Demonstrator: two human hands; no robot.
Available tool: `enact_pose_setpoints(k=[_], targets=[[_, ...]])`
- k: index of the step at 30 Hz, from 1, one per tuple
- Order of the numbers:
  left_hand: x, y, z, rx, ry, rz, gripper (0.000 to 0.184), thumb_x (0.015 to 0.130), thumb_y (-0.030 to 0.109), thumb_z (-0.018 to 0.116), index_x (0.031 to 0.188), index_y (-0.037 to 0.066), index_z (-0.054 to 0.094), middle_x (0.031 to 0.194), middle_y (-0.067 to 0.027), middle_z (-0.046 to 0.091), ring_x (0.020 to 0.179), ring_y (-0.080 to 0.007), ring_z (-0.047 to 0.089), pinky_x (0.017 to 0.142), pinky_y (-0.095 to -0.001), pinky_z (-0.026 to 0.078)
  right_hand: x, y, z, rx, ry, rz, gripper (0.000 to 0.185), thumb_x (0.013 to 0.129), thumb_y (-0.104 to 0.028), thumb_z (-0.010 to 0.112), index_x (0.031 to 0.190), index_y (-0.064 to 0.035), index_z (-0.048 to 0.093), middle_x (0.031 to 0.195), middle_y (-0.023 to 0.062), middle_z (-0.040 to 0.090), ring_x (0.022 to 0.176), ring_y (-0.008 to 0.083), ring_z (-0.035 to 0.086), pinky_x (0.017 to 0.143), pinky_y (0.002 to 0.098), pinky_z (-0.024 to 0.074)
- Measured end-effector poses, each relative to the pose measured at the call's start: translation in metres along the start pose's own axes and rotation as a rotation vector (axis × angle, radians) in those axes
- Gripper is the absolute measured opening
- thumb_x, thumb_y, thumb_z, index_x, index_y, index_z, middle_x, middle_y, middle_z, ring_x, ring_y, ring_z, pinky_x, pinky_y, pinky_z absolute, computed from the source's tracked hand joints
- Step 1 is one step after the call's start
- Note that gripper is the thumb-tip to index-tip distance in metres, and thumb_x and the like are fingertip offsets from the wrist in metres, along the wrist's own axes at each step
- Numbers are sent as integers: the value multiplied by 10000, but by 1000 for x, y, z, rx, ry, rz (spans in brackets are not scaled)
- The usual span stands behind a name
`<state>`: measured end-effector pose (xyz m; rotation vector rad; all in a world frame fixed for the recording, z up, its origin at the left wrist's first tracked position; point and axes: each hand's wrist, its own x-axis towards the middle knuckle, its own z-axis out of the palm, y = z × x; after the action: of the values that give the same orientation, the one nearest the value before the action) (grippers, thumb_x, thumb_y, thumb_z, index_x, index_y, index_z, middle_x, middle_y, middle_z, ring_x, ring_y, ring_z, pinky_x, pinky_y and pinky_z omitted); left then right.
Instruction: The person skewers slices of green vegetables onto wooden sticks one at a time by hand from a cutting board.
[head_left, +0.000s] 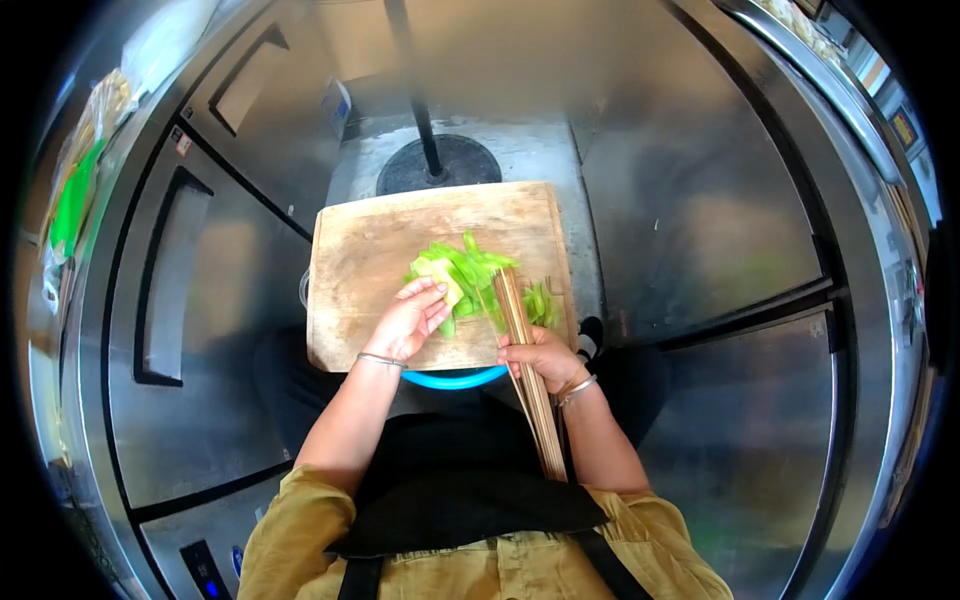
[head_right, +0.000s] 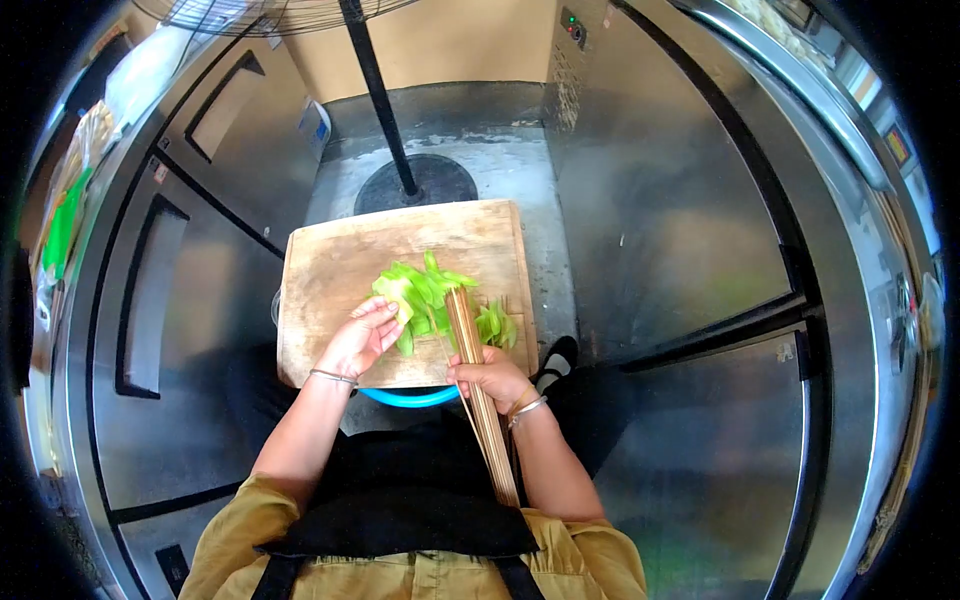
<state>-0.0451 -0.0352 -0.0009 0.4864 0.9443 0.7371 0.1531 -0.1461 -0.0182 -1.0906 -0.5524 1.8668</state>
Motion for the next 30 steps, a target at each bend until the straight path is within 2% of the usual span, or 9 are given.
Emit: enact_pose_setpoints(k=[3, 9, 13, 18, 21, 30], targets=[[8, 2, 22, 99, -71, 29, 91, 808, 75, 590, 871, 121, 542, 837, 12, 588, 744, -85, 565, 704, -226, 486, 2, 2, -3, -16, -15, 0, 129, 729, -28, 633, 822, -32, 543, 692, 68, 580, 513, 101, 508, 475, 217, 424], [31, -5, 27, 282, -54, 116, 99, 807, 73, 586, 879, 79, 518, 768, 6, 549, 690, -77, 539, 633, -200, 486, 2, 3, -4, -21, -36, -5, 126, 732, -37, 631, 822, -36, 544, 692, 60, 579, 513, 98, 505, 474, 215, 423], [36, -7, 24, 308, -19, 96, 97, 805, 70, 588, 862, 70, 509, 769, -7, 555, 675, -80, 543, 591, -190, 480, 2, 3, -5, -20, -43, -11, 121, 731, -34, 629, 819, -37, 545, 690, 58, 578, 512, 97, 504, 474, 215, 423], [28, -5, 34, 276, 49, 149, 148, 809, 33, 570, 954, 42, 543, 791, -25, 567, 660, -81, 548, 558, -180, 483, 2, 2, -5, -29, -57, -9, 113, 734, -33, 622, 818, -37, 546, 689, 57, 577, 513, 96, 504, 473, 214, 421], [36, -3, 25, 348, -50, 84, 200, 818, 32, 558, 1018, 24, 559, 824, -39, 586, 672, -85, 556, 575, -178, 486, 0, 1, -3, -22, -50, -14, 117, 734, -33, 624, 821, -34, 546, 688, 57, 576, 516, 96, 504, 474, 214, 421], [38, 7, 19, 274, -196, -127, 185, 839, 61, 540, 996, -26, 585, 903, -84, 613, 776, -115, 587, 677, -192, 502, 1, 3, -5, -26, -47, -10, 109, 739, -35, 620, 822, -34, 550, 685, 57, 574, 511, 96, 503, 475, 216, 422]])
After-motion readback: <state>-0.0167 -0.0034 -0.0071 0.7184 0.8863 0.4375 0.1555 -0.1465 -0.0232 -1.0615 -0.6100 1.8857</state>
